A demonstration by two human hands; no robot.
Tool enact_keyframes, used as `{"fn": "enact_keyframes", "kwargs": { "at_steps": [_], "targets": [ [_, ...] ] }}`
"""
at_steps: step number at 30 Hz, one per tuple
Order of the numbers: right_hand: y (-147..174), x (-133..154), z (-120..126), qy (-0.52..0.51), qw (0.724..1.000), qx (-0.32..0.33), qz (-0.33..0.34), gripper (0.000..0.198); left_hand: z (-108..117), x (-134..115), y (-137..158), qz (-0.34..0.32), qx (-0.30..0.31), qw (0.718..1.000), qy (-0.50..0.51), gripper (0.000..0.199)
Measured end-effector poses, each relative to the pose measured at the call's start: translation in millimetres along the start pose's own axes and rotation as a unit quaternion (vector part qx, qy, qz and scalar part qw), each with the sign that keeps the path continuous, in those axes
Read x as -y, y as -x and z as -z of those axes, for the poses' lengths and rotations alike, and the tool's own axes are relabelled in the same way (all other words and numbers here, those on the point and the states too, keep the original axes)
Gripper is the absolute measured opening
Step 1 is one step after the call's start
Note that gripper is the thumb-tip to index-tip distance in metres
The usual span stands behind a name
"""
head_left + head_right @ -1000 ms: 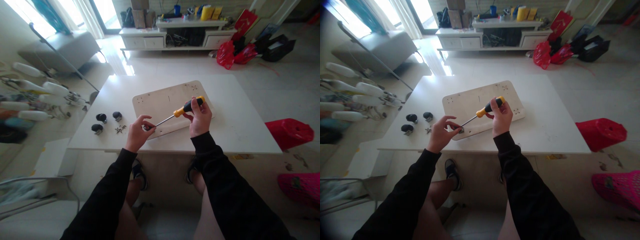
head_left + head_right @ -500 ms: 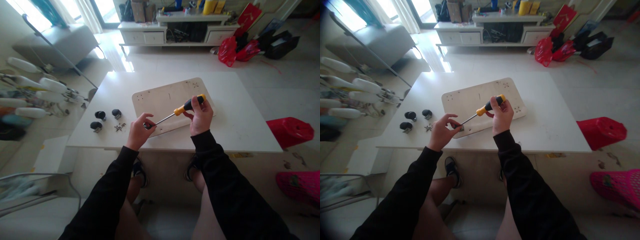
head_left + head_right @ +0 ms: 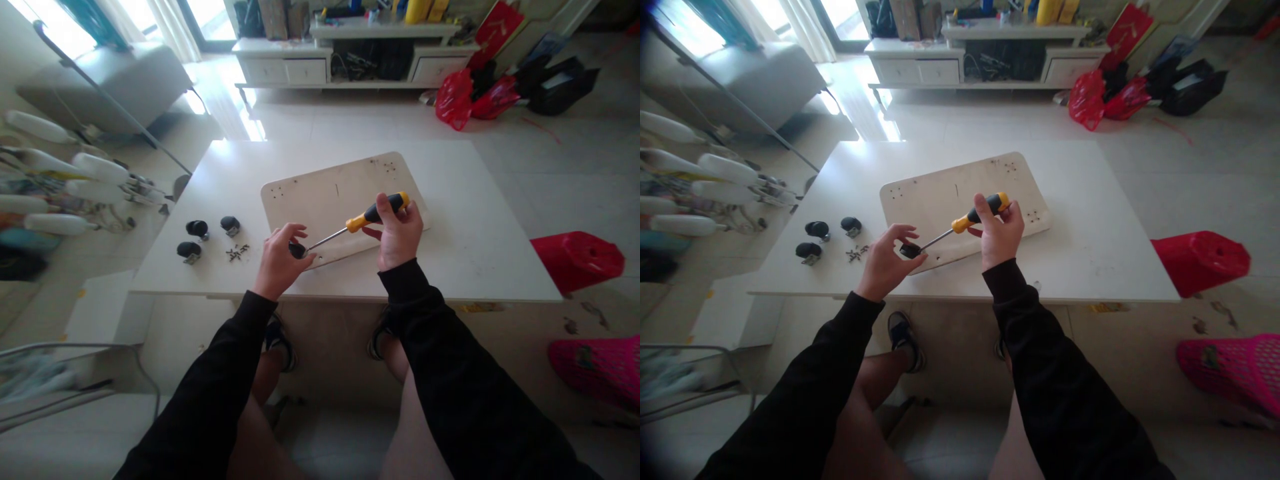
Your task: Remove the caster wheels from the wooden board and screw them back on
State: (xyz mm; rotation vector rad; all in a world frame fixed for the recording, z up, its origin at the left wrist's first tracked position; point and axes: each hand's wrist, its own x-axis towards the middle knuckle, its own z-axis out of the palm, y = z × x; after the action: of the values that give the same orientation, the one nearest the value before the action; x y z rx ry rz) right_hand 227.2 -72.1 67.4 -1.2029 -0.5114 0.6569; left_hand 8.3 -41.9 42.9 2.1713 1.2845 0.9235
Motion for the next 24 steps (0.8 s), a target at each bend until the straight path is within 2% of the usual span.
{"fn": "enact_keyframes", "kwargs": {
  "at_steps": [2, 6, 8, 12, 16, 19, 21, 24],
  "targets": [
    [6, -2, -3, 0.01, 0.999, 0.03, -0.003, 0.07, -2, -1, 0, -0.019, 0.008, 1.0, 0.011, 0.047],
    [22, -3, -8, 0.038, 0.992, 0.119, -0.003, 0.07, -11, -12, 6, -0.067, 0.049, 0.992, 0.097, 0.05],
    [31, -1, -9, 0.073, 0.986, 0.148, 0.029, 0.066, -15, -20, 11, -0.088, 0.064, 0.985, 0.137, 0.059],
    [50, 5, -8, 0.139, 0.968, 0.185, 0.094, 0.059, -24, -34, 20, -0.094, 0.055, 0.97, 0.218, 0.074],
    [62, 12, -7, 0.214, 0.941, 0.204, 0.167, 0.052, -27, -40, 21, -0.059, 0.07, 0.947, 0.308, 0.062],
    [65, 14, -5, 0.241, 0.923, 0.203, 0.219, 0.06, -22, -39, 22, -0.012, 0.078, 0.931, 0.357, 0.043],
    [63, 17, -1, 0.203, 0.934, 0.199, 0.218, 0.066, -14, -37, 22, 0.03, 0.083, 0.921, 0.379, 0.031],
    [60, 28, 12, 0.105, 0.959, 0.198, 0.175, 0.052, 5, -37, 19, 0.07, 0.063, 0.896, 0.434, 0.033]
  ]
}}
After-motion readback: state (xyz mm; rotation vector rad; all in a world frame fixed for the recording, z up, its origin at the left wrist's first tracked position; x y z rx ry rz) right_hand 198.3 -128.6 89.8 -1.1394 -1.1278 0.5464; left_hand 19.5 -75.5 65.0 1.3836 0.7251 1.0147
